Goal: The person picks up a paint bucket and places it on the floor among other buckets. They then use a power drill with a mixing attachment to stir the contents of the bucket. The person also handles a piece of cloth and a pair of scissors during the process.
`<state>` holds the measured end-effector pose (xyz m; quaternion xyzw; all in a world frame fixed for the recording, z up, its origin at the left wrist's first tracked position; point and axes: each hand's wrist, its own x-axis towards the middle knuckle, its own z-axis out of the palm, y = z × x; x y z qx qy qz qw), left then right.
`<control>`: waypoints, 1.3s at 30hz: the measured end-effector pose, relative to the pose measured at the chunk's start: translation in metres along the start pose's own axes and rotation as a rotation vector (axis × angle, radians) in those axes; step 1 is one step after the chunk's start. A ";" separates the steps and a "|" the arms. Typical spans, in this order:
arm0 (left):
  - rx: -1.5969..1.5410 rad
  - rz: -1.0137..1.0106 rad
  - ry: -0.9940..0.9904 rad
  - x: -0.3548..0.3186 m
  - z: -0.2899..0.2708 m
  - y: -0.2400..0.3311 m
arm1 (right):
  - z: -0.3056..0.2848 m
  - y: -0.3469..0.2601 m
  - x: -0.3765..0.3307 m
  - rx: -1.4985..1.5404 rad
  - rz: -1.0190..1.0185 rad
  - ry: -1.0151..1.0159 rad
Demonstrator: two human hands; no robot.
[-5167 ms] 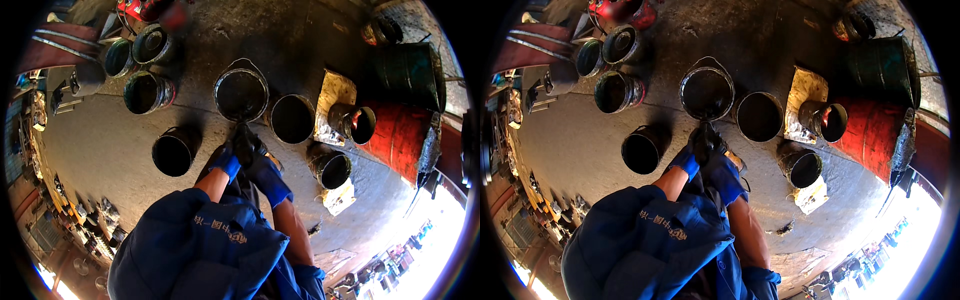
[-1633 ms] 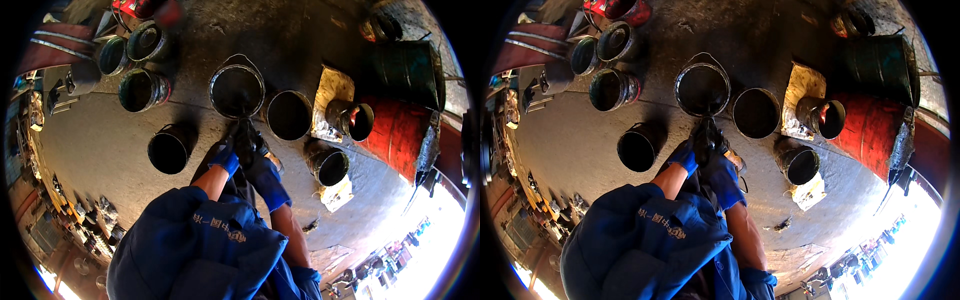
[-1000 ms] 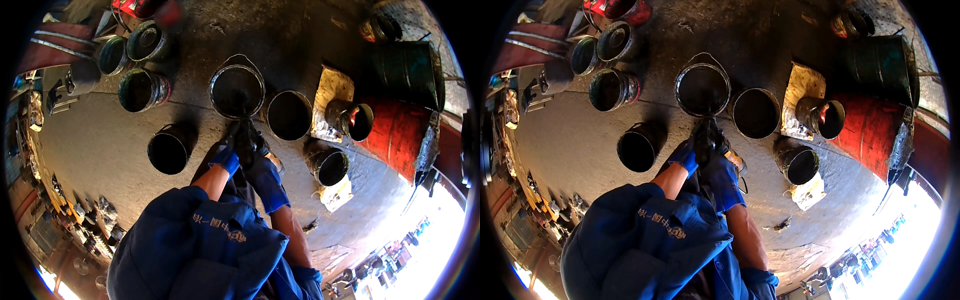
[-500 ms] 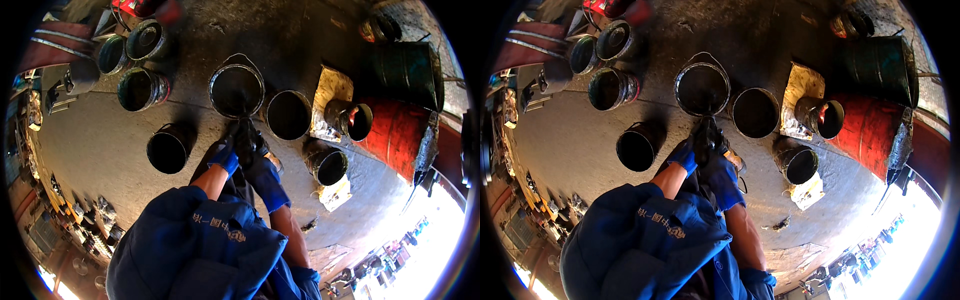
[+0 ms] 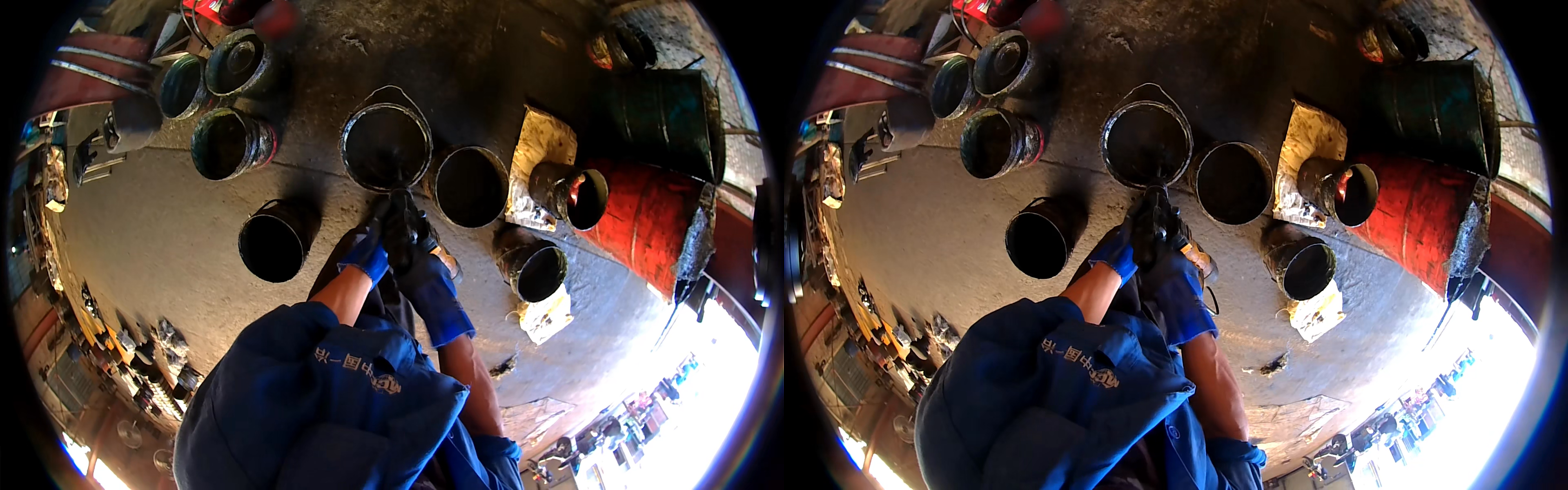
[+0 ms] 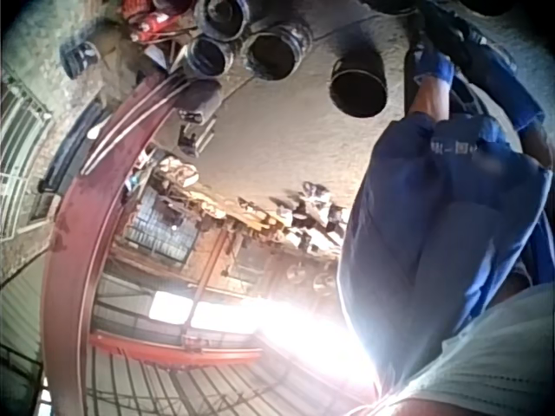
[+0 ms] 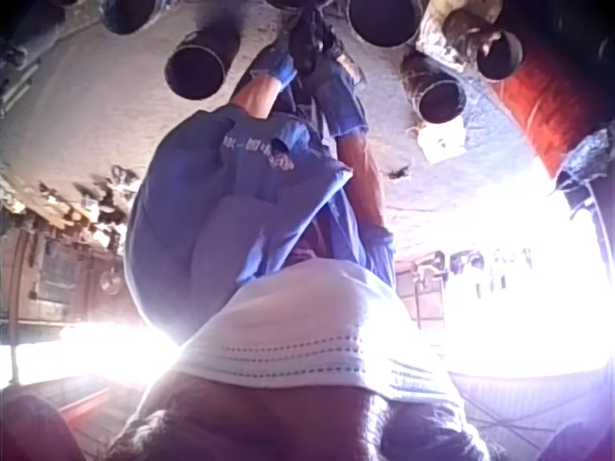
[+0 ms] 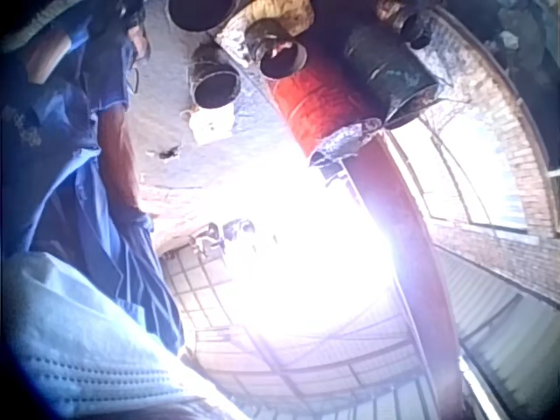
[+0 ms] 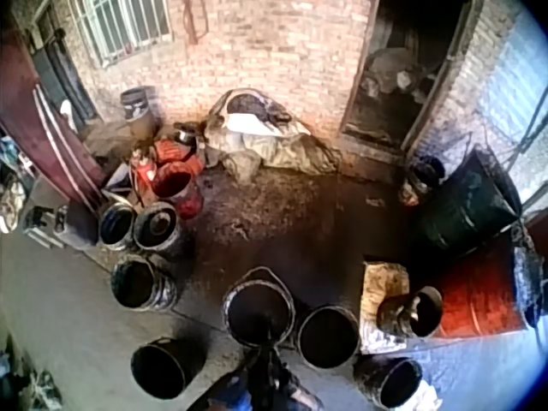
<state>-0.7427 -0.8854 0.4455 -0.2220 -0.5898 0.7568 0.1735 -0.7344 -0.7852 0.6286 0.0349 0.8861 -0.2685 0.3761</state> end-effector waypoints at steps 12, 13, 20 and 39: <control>0.876 0.116 0.274 -0.018 -0.003 0.026 | -0.001 -0.009 -0.003 -0.012 0.030 0.004; 0.889 0.139 0.297 -0.016 0.001 0.022 | 0.002 -0.006 -0.002 -0.012 0.030 0.005; 0.728 0.034 0.104 -0.009 0.015 0.009 | 0.010 0.002 0.008 0.034 -0.123 0.046; 1.061 0.244 0.434 -0.020 0.032 0.019 | 0.004 -0.014 0.010 0.108 -0.110 -0.039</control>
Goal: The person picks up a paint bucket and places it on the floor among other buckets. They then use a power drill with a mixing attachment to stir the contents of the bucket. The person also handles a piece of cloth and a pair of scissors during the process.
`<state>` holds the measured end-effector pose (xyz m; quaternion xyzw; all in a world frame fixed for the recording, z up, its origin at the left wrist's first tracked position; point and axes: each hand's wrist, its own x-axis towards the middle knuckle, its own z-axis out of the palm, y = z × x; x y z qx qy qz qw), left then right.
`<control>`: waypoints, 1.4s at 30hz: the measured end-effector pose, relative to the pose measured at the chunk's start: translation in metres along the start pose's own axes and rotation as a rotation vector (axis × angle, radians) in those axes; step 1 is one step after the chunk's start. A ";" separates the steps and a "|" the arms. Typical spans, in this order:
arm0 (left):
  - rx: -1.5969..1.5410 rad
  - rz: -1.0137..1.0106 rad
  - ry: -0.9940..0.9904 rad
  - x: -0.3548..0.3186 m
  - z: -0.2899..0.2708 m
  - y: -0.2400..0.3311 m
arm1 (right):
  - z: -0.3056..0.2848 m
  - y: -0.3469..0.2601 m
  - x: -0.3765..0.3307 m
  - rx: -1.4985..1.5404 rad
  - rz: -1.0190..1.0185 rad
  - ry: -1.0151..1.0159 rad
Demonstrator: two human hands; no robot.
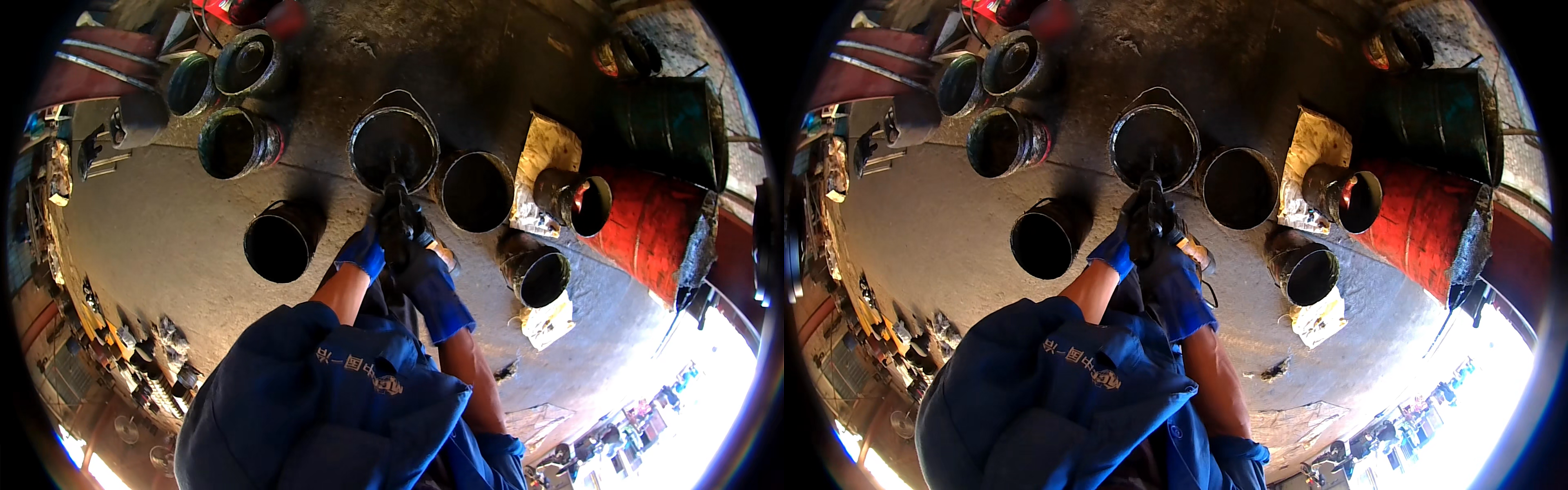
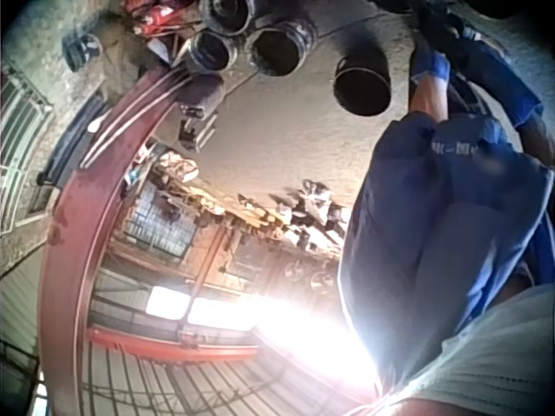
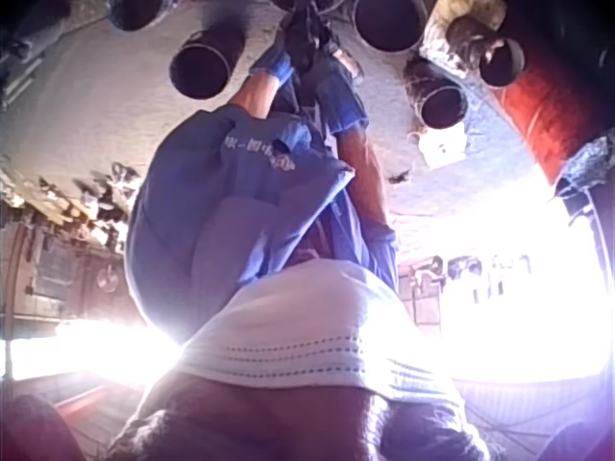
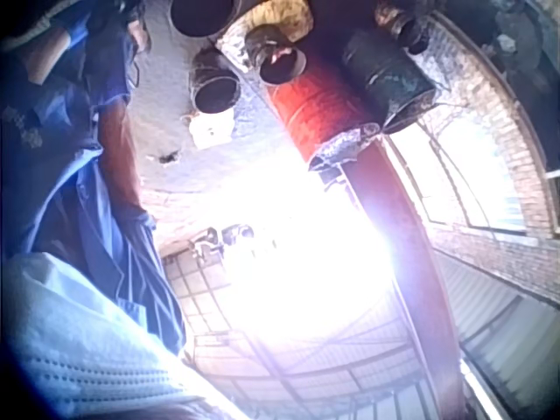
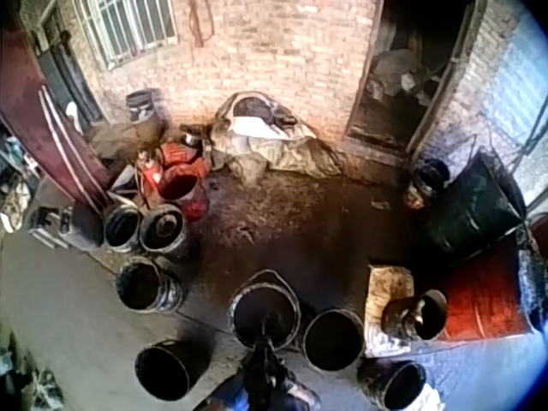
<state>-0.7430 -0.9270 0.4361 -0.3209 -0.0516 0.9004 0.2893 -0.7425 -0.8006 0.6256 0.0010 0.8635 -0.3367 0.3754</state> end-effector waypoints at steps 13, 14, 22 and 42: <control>-0.214 0.029 -0.010 -0.010 0.019 0.000 | 0.014 0.001 0.001 0.002 0.054 -0.035; -0.132 0.020 -0.134 -0.006 0.006 0.004 | 0.014 -0.004 0.002 0.015 0.046 -0.021; -0.189 0.151 -0.061 -0.012 -0.004 0.002 | -0.001 -0.018 0.001 -0.033 0.113 -0.142; -0.214 0.170 0.011 -0.039 0.015 -0.016 | 0.004 -0.020 -0.022 -0.054 0.141 -0.200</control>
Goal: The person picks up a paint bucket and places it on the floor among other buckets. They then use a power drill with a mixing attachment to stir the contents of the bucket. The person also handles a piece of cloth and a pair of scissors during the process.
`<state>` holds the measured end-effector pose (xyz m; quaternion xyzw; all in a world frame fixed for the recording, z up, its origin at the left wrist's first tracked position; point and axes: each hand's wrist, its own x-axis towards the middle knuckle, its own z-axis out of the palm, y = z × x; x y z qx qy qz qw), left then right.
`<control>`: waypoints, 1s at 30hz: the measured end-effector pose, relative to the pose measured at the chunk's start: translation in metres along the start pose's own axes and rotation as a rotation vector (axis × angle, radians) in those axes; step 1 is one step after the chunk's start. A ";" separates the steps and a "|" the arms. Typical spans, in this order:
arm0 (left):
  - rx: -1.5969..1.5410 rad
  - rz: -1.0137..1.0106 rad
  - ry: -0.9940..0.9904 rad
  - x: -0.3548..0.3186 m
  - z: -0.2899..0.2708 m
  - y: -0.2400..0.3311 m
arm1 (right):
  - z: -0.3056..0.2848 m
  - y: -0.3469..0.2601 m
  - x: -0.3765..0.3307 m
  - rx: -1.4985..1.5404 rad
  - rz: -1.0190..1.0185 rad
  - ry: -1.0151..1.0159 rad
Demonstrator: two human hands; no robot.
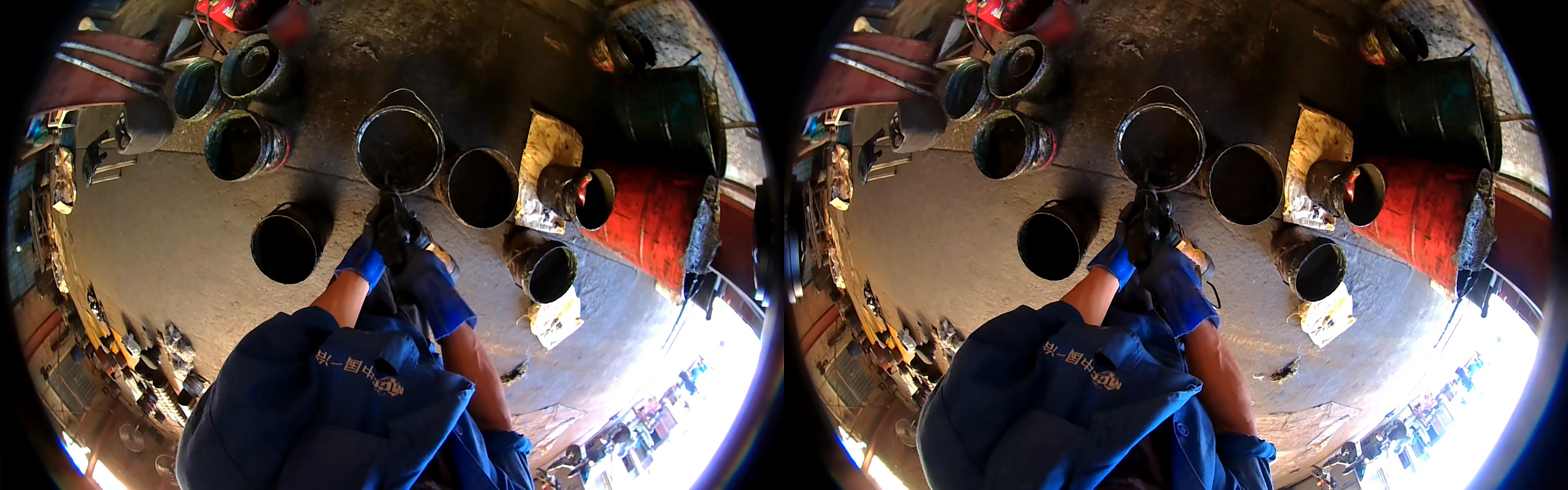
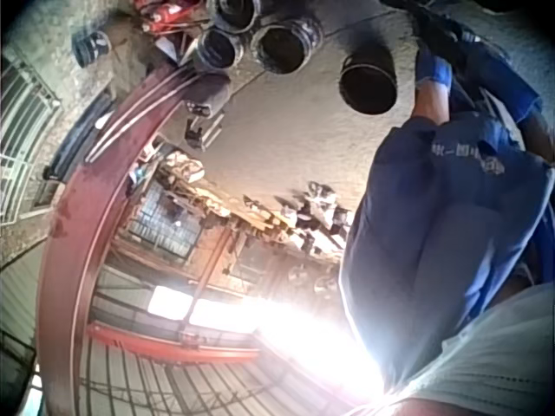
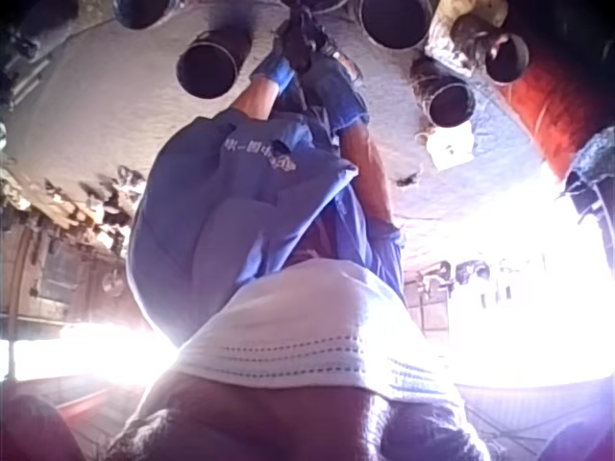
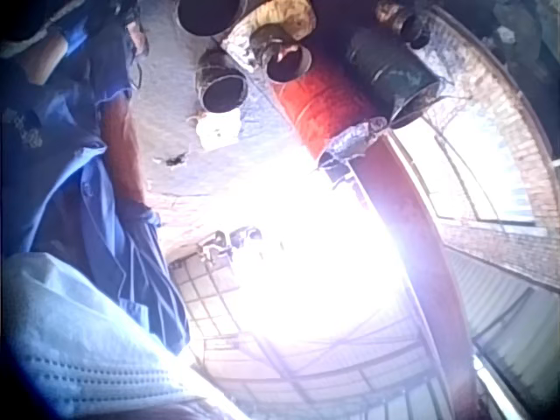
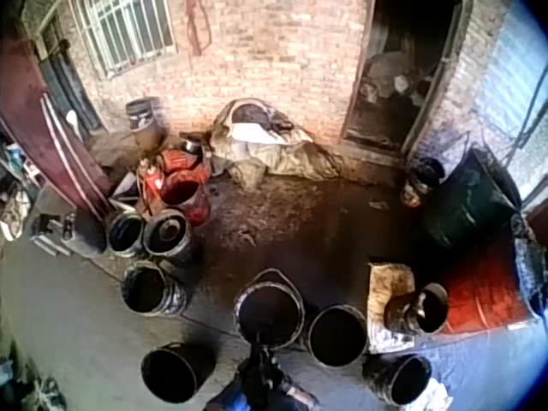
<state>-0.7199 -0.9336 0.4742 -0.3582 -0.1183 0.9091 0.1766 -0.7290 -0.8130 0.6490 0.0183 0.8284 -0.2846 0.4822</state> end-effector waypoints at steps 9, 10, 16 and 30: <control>-0.007 -0.035 -0.058 0.001 -0.010 -0.005 | 0.009 0.010 -0.001 0.003 -0.005 0.050; -0.010 -0.037 -0.068 0.001 -0.012 -0.005 | 0.005 0.005 -0.005 0.000 -0.008 0.047; -0.020 -0.045 -0.109 0.003 -0.016 -0.007 | -0.003 -0.001 -0.008 -0.045 0.036 -0.008; -0.231 -0.202 -0.467 0.054 -0.117 0.009 | -0.024 -0.010 -0.020 -0.074 -0.111 0.104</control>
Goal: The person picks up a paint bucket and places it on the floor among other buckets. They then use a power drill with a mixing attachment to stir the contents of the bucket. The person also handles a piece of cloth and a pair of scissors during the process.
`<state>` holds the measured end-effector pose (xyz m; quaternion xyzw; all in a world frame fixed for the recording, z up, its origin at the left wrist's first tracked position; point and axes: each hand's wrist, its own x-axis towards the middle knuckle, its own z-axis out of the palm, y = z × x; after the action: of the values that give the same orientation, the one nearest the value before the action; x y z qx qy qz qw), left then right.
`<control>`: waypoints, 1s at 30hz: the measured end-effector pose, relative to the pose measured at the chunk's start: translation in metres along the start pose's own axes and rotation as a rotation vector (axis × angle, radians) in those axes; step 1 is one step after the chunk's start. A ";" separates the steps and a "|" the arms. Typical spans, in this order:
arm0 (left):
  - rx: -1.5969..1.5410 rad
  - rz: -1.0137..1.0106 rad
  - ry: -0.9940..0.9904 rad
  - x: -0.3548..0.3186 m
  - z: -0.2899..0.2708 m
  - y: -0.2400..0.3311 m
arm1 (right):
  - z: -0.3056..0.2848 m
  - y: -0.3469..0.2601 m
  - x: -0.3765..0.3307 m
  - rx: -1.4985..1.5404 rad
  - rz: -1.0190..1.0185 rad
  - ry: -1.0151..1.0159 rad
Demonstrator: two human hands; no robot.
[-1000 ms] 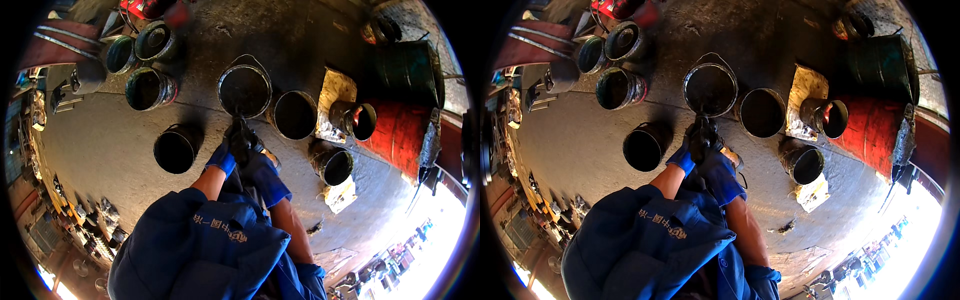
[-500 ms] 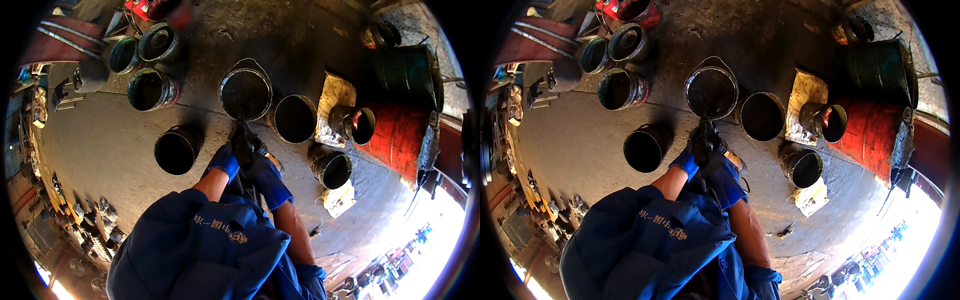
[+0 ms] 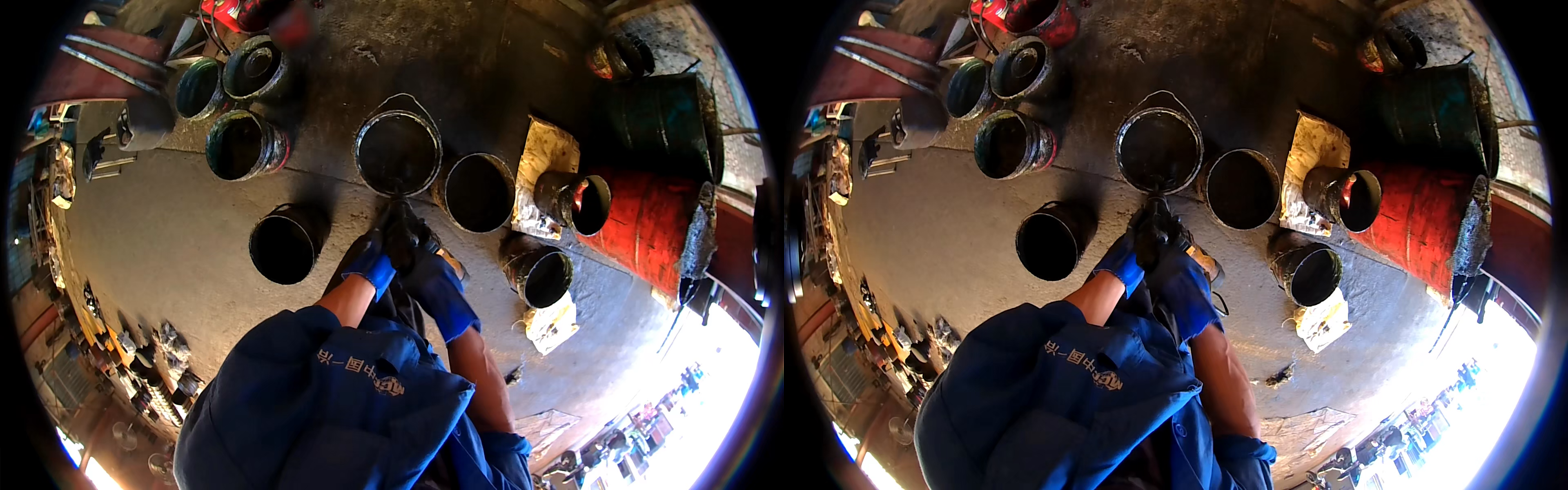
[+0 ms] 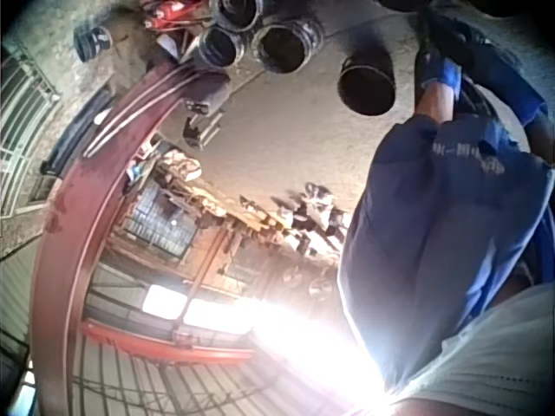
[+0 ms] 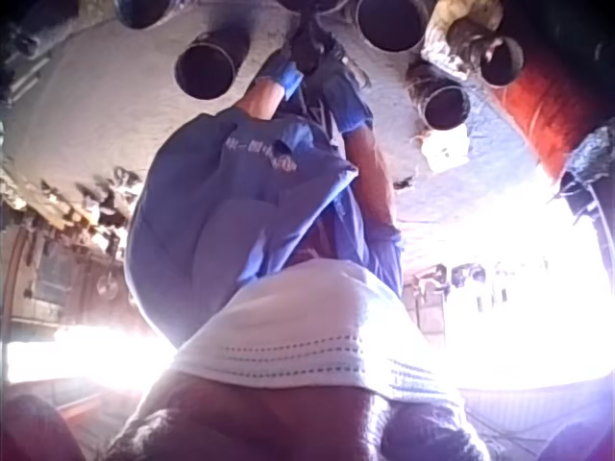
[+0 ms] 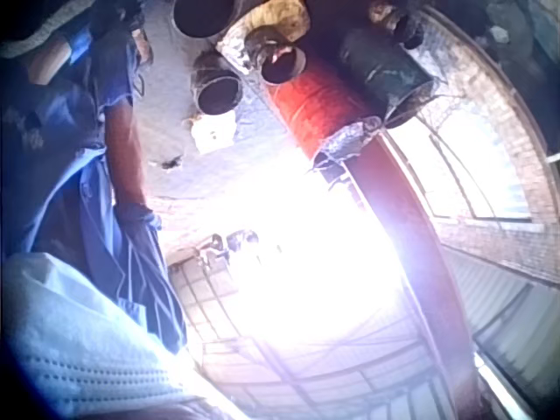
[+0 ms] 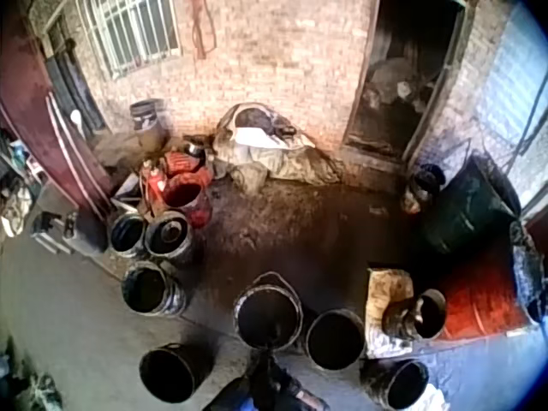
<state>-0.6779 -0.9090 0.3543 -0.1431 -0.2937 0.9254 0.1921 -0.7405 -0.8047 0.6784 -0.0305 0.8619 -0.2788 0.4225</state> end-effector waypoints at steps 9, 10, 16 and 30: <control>0.184 -0.007 0.122 0.023 0.052 -0.048 | -0.006 0.018 0.001 -0.043 0.203 -0.044; 0.197 0.007 0.132 0.024 0.062 -0.052 | -0.013 0.014 0.001 -0.045 0.195 -0.048; 0.186 0.046 0.125 0.032 0.097 -0.076 | -0.019 0.013 -0.005 0.023 0.167 -0.108; 0.438 0.169 0.530 0.042 0.136 -0.103 | -0.020 0.016 -0.010 0.025 0.115 -0.018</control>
<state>-0.7386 -0.8796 0.5166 -0.3575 -0.0154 0.9098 0.2104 -0.7461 -0.7795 0.6868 0.0218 0.8548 -0.2647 0.4459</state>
